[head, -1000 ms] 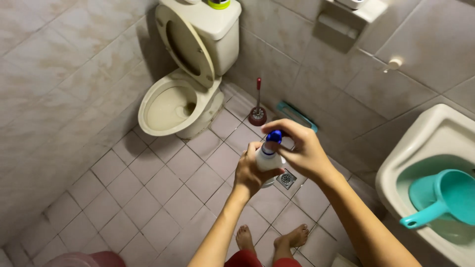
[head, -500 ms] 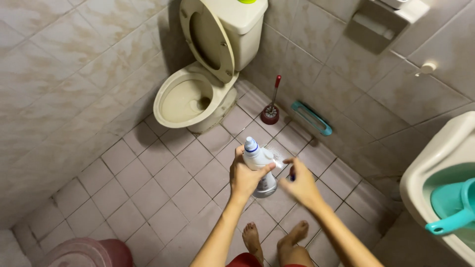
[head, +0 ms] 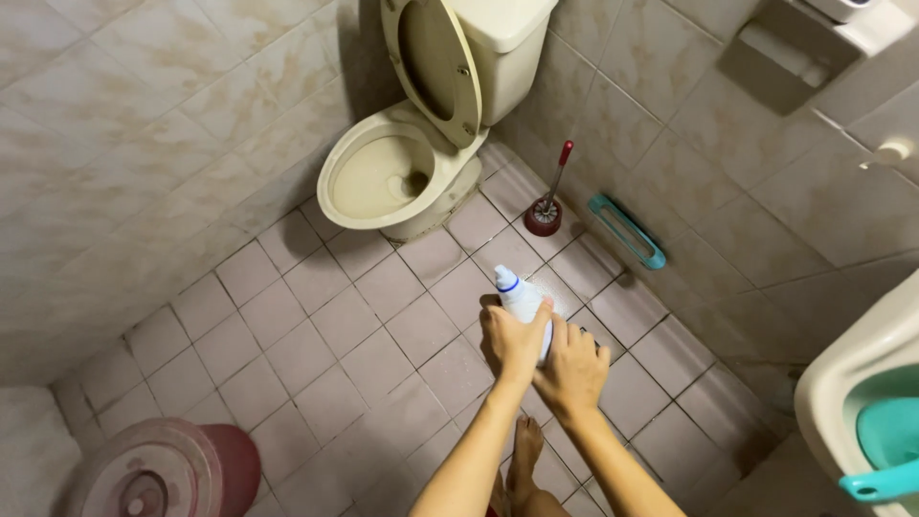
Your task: Applying cleaning solution and scrubbing a bathroom floor with a handheld brush.
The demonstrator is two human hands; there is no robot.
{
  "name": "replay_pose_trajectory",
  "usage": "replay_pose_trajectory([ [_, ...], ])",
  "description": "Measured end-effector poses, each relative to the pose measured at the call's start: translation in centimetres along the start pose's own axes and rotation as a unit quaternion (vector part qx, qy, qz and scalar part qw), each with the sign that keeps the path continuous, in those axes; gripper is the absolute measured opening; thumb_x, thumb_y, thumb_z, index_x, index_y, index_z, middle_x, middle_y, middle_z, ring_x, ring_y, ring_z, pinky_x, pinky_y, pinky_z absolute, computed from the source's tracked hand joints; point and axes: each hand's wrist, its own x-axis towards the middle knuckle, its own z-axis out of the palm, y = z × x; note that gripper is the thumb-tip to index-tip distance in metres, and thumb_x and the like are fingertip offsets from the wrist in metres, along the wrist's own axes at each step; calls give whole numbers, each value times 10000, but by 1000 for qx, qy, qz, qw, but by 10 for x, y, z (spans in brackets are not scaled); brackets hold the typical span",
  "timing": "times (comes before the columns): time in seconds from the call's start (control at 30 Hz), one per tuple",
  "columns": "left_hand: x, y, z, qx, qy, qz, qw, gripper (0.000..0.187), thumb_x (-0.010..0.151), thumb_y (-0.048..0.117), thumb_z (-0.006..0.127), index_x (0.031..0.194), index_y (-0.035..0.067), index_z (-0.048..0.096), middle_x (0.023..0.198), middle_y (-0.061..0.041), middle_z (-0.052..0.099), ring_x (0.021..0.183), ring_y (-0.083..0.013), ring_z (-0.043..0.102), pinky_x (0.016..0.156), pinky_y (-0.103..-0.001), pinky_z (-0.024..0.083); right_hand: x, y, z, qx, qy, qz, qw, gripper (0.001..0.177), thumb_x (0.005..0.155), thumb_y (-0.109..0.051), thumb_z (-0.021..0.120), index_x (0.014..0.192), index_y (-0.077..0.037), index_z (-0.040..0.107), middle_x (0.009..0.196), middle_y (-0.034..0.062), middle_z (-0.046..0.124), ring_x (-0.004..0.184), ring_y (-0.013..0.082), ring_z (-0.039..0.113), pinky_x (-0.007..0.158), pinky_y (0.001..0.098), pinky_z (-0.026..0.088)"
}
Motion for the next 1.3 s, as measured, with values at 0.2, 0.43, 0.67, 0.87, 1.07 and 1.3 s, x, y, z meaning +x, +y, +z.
replay_pose_trajectory([
  [0.2, 4, -19, 34, -58, -75, 2, 995, 756, 669, 535, 857, 1136, 40, 527, 1066, -138, 638, 994, -304, 659, 843, -440, 533, 26, 52, 27, 129, -66, 24, 989, 525, 708, -473, 789, 1117, -173, 655, 871, 83, 728, 867, 291, 680, 748, 467, 437],
  [0.43, 16, -89, 80, -93, -248, -39, 963, 586, 885, 500, 706, 1277, 82, 582, 1163, -118, 668, 1054, -230, 664, 887, -354, 531, 62, 111, 100, 301, -221, 135, 918, 540, 803, -542, 682, 1077, -86, 775, 870, 161, 791, 799, 305, 761, 710, 403, 573],
  [0.67, 35, -107, 84, -132, -299, -72, 942, 552, 950, 422, 630, 1395, 105, 554, 1161, -89, 725, 1068, -197, 678, 899, -326, 522, 121, 104, 120, 426, -353, 337, 762, 600, 776, -480, 722, 1108, 19, 728, 916, 168, 773, 741, 284, 747, 619, 375, 567],
  [0.87, 60, -74, 63, -104, -282, -71, 951, 551, 974, 430, 590, 1424, 113, 572, 1158, -99, 713, 1070, -208, 669, 907, -323, 515, 150, 92, 123, 518, -341, 381, 686, 659, 766, -469, 737, 1185, 34, 656, 941, 172, 756, 737, 277, 748, 652, 370, 598],
  [1.07, 58, -87, 58, -128, -303, -75, 941, 516, 1009, 398, 555, 1419, 85, 589, 1179, -102, 714, 1092, -197, 658, 932, -310, 501, 134, 98, 128, 469, -364, 362, 719, 684, 802, -532, 698, 1204, 20, 654, 942, 178, 761, 740, 281, 746, 651, 368, 570],
  [1.3, 27, -108, 71, -172, -327, -93, 925, 516, 1000, 367, 578, 1424, 74, 563, 1215, -114, 706, 1116, -179, 649, 954, -299, 491, 97, 114, 122, 512, -372, 349, 691, 619, 809, -514, 687, 1209, -43, 658, 973, 115, 759, 810, 231, 742, 730, 352, 586],
])
